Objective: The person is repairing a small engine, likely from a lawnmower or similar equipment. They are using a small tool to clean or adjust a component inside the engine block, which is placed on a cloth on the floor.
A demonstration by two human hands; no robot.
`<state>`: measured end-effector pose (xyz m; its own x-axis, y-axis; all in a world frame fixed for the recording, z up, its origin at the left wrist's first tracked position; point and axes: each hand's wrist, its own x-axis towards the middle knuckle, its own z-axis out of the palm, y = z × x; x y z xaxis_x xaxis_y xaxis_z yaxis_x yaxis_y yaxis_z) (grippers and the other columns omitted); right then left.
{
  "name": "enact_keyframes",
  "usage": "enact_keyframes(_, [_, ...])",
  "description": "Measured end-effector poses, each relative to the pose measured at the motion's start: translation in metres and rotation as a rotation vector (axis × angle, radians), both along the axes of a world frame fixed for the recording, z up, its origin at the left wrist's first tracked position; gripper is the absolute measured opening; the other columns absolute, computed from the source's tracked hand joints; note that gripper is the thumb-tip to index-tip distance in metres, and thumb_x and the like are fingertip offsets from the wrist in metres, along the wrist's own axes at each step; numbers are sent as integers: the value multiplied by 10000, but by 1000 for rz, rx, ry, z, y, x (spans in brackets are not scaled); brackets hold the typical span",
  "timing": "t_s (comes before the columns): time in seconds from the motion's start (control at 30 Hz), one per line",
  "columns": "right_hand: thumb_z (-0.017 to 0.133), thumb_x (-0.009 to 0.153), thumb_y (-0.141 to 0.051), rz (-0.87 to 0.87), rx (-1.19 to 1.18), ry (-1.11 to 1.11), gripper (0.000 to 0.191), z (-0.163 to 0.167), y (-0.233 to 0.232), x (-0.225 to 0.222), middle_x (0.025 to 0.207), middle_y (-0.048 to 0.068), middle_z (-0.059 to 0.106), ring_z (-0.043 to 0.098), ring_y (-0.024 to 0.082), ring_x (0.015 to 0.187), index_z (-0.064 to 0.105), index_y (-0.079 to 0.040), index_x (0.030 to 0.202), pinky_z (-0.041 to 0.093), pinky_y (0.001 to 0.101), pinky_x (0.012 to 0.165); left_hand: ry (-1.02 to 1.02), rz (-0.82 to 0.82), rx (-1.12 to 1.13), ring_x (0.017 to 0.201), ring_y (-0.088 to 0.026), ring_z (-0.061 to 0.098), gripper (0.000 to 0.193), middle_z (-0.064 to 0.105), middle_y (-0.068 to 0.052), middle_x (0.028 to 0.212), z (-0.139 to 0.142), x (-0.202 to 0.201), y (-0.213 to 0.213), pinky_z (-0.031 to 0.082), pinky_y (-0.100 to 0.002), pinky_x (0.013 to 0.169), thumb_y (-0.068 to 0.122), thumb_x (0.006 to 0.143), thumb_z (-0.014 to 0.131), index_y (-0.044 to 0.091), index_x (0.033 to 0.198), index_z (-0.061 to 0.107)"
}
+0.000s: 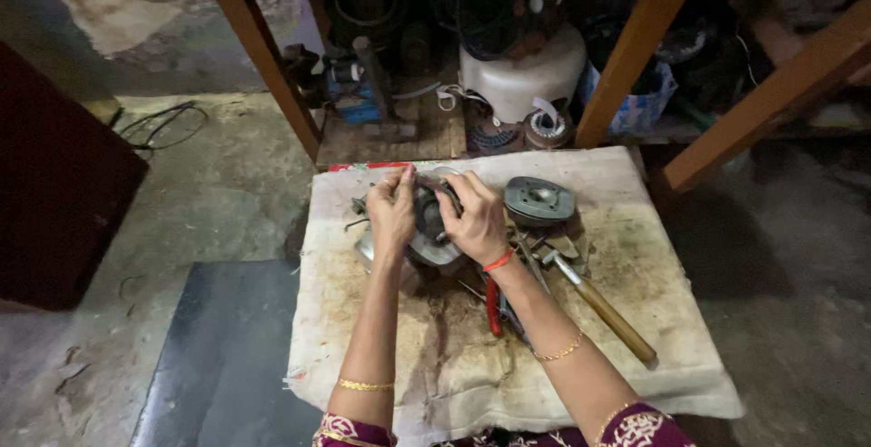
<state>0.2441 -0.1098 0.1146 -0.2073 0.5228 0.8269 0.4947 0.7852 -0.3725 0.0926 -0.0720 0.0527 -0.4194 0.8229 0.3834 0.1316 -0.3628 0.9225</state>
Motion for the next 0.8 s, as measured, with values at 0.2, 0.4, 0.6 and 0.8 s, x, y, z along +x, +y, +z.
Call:
enact_keyframes(0.2, [752, 910, -150, -81, -41, 4, 183, -2, 10, -11, 890, 186, 654, 660, 414, 781, 636, -9, 908, 512, 462, 659, -51, 5, -13, 836, -88, 641, 344, 771, -64, 903, -3, -3, 1, 523, -283, 790, 280, 1040, 583, -21, 1028, 749])
enact_keyframes(0.4, [767, 911, -169, -101, -37, 8, 206, -4, 11, -11, 874, 185, 643, 652, 409, 757, 641, -7, 903, 500, 461, 640, -40, 3, -105, 755, -98, 528, 409, 663, -72, 794, -6, -2, 1, 476, -319, 699, 320, 1083, 558, -23, 997, 762])
enact_keyframes(0.6, [686, 944, -91, 76, -15, 1, 150, 2, 5, 1, 983, 176, 663, 680, 402, 879, 684, -12, 1072, 533, 437, 738, -102, -23, -18, 802, -65, 595, 431, 750, -24, 862, 4, -1, -3, 510, -278, 764, 366, 1032, 621, -37, 964, 756])
enact_keyframes(0.8, [769, 884, -114, -35, -80, 42, 149, -7, 12, -1, 853, 181, 666, 672, 367, 749, 693, 12, 906, 503, 414, 645, -69, -22, -28, 813, -55, 600, 433, 752, -29, 869, 6, -1, -4, 514, -265, 768, 368, 1036, 604, -35, 979, 749])
